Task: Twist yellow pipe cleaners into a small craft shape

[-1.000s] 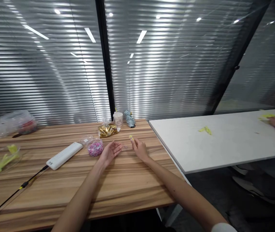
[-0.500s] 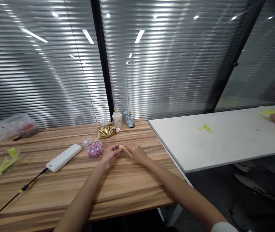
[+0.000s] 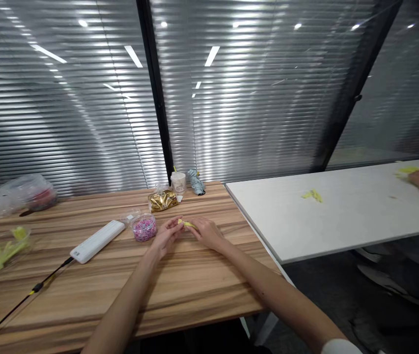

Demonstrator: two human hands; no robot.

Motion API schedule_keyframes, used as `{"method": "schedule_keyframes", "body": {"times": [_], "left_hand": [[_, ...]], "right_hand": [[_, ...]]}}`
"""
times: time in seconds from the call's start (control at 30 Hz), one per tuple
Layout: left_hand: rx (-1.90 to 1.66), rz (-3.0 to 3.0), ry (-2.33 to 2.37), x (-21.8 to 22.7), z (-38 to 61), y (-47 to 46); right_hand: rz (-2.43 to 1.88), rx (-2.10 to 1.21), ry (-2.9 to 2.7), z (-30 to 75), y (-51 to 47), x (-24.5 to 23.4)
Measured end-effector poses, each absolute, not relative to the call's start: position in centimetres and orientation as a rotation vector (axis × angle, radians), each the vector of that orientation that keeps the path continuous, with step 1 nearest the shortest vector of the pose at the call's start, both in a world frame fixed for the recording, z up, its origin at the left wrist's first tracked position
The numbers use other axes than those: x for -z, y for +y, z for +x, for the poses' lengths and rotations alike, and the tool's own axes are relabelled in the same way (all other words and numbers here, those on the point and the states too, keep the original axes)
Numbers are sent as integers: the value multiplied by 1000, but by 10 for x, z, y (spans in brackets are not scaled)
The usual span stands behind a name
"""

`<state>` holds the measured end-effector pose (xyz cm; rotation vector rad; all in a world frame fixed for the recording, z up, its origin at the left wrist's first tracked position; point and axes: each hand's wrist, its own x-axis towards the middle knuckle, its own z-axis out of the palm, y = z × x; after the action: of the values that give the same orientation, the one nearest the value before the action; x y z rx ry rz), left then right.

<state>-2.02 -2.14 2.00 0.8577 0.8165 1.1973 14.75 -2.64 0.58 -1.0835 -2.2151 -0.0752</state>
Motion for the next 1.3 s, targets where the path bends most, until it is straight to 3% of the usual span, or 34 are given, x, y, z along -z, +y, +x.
{"method": "schedule_keyframes", "body": {"times": [1.3], "left_hand": [[-1159, 850, 700, -19, -20, -20]], "right_hand": [[-1038, 28, -2244, 146, -23, -1]]}}
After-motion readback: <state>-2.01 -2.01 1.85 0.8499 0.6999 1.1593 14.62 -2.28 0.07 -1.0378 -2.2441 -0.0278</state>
